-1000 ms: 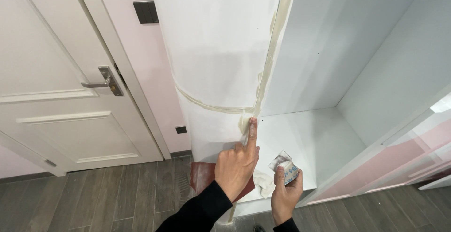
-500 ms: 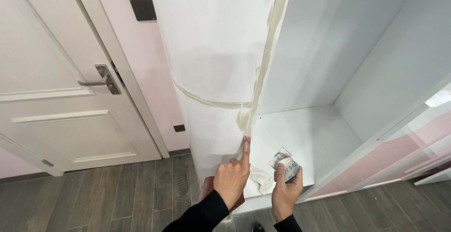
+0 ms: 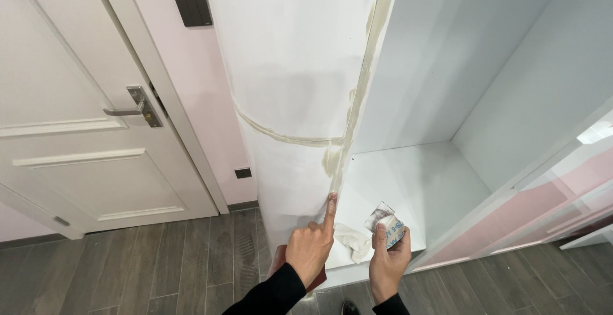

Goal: Sanding the curved edge of a white cabinet to smooth out the surface and joints.

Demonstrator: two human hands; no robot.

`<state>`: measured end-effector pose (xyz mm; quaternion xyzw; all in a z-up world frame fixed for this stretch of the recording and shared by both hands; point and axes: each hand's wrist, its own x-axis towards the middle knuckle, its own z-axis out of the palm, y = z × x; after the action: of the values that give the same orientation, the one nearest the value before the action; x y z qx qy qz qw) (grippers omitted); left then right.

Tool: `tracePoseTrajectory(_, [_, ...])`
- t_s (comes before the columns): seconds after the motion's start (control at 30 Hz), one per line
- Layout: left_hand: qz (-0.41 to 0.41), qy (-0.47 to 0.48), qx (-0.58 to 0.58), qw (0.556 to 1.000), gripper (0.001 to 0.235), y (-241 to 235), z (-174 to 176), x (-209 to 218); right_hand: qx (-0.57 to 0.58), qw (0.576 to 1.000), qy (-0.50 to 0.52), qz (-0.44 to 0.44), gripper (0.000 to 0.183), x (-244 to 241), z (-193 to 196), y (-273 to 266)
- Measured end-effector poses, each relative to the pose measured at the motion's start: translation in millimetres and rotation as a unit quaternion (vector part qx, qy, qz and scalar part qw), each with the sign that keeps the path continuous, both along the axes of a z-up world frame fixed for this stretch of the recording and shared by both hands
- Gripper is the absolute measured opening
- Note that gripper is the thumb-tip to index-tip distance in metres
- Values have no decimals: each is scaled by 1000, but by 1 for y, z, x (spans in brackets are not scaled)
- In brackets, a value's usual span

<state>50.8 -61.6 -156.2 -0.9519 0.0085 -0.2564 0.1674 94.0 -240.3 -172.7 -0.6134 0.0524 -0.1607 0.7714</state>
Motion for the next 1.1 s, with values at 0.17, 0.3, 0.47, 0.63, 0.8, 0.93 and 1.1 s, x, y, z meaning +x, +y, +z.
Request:
tracePoseTrajectory(0.17, [-7,26,-24,999,112,0,-11,-1,0,1000,2,7,19,-3,3,2])
tracePoseTrajectory(0.3, [-10,32,-24,999,114,-1,-24,2,-2,1000,19,3,23,-3,3,5])
tracePoseTrajectory(0.47, [-2,58,-18,998,111,-2,-35,1,7,1000,18,11,23,-5,1,6])
tracePoseTrajectory(0.63, [-3,73,-17,997,113,0,-34,-4,9,1000,13,11,23,-4,-3,2])
tracePoseTrajectory(0.8, [-28,2,-18,999,104,5,-25,-11,-5,1000,3,9,21,-1,-11,-1])
tracePoseTrajectory(0.93, [-48,-17,-50,997,98,10,-8,-10,-3,999,31,10,24,-5,-3,4])
tracePoseTrajectory(1.1, [-36,-46,-55,997,92,12,11,-3,1,999,26,27,22,-7,1,9])
